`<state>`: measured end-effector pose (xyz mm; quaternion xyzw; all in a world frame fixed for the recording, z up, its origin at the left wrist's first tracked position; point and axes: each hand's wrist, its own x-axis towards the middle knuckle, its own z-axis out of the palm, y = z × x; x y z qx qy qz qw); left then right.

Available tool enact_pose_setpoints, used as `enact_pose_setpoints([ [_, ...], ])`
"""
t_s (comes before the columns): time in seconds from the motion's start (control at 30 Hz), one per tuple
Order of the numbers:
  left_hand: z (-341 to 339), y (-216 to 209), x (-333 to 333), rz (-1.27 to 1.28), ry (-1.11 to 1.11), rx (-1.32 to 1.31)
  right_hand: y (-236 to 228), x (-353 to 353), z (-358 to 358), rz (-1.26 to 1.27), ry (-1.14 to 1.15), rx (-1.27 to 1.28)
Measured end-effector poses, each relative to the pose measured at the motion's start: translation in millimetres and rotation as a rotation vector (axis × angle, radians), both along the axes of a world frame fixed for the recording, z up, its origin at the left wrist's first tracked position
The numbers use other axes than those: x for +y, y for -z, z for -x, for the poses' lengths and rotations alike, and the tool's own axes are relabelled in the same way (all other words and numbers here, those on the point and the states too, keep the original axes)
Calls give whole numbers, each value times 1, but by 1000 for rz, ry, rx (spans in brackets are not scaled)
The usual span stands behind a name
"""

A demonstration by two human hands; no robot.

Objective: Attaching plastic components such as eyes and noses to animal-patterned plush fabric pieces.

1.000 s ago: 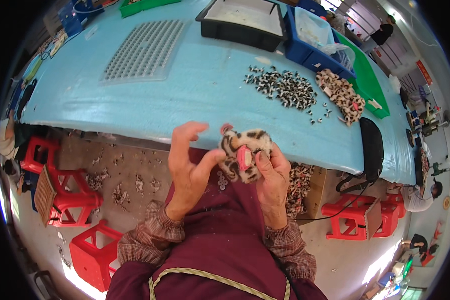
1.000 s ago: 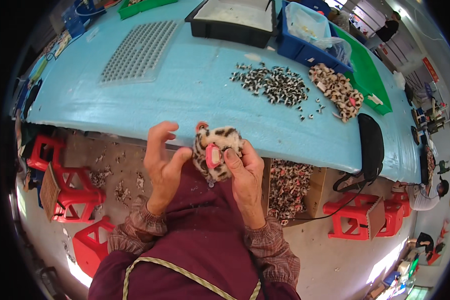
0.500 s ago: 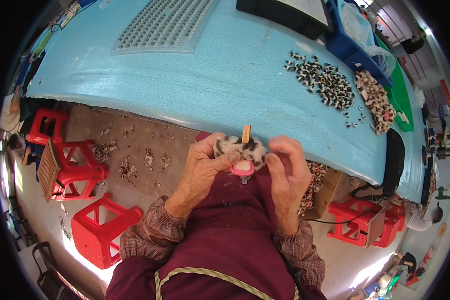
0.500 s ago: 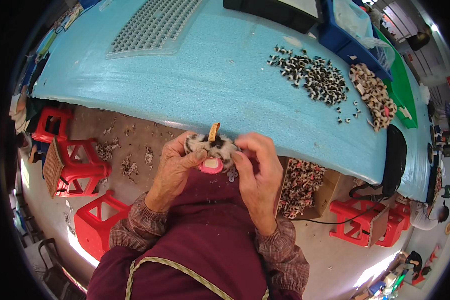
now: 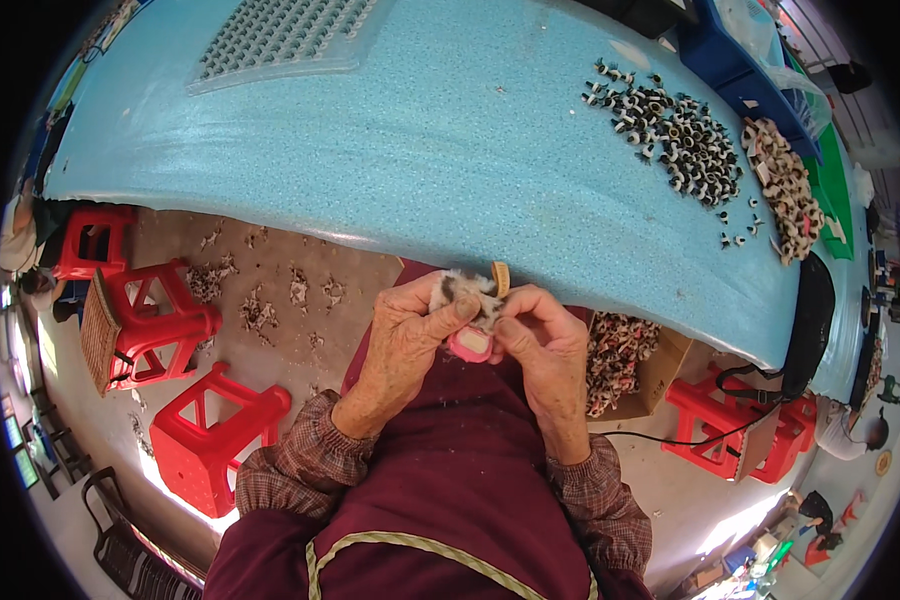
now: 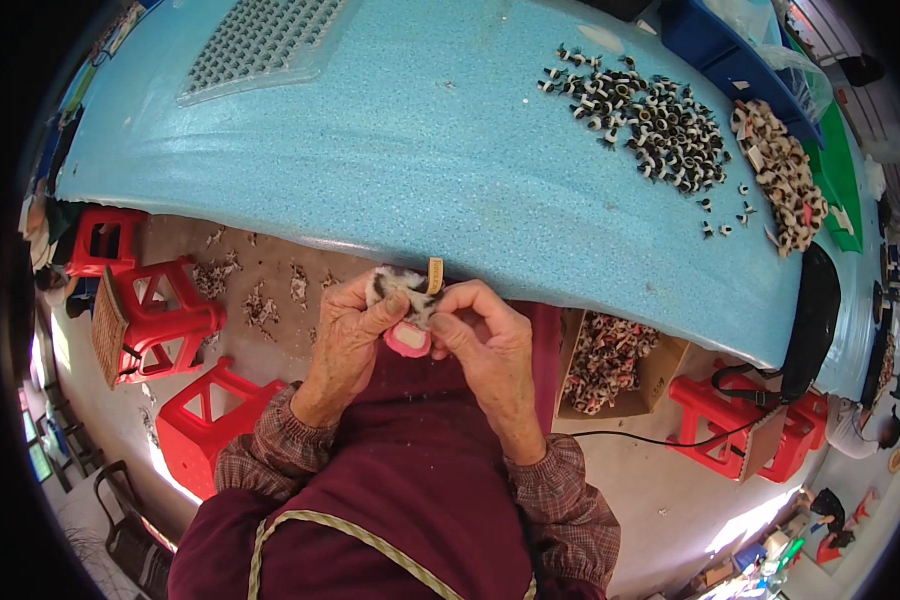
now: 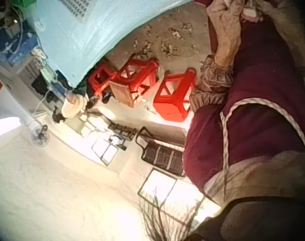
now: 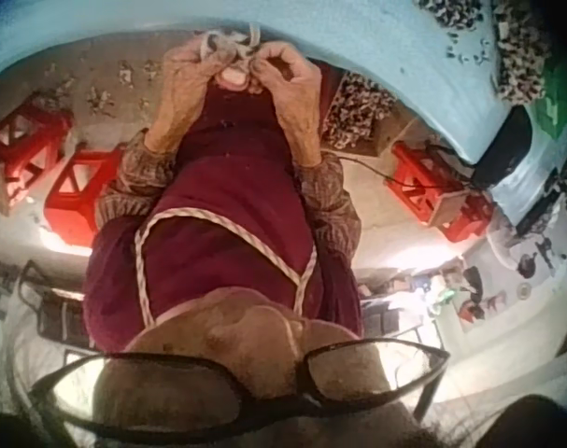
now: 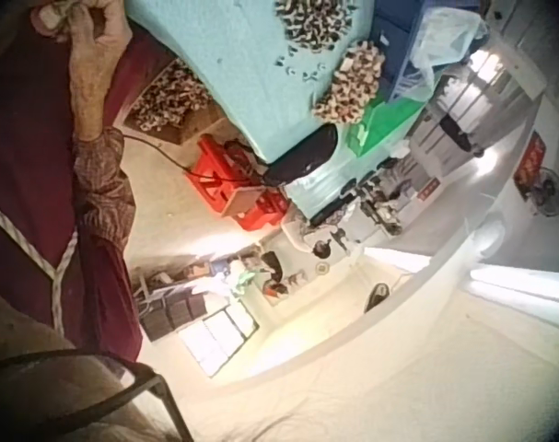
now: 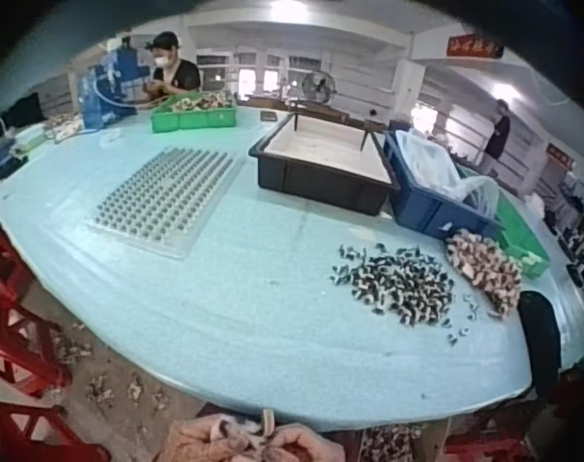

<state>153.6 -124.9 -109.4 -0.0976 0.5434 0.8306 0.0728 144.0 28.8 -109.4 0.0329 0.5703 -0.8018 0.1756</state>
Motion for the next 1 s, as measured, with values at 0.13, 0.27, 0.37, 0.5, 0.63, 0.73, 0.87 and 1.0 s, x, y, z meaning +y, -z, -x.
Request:
enact_pose_setpoints([
  [0.13,1,-3,3,206,4,29,1,-1,-2,-104,-47,-1],
  [0.27,0,9,0,298,19,63,0,-6,-7,-198,-29,4],
  [0.37,1,12,-1,-229,30,-196,-1,-5,-2,-145,47,-4],
  [0.5,-2,3,-8,-349,146,-192,0,-1,0,-165,22,30],
  [0.63,-4,-6,-10,-175,185,-289,0,-1,1,-171,20,54],
  [0.73,-10,0,-7,-64,17,-218,0,1,0,-82,18,-22],
  [0.87,-16,1,-6,-72,-66,-249,-2,-4,-8,-128,-9,89],
  [1.0,-20,5,-2,224,-94,-73,-3,-7,-12,-462,-37,536],
])
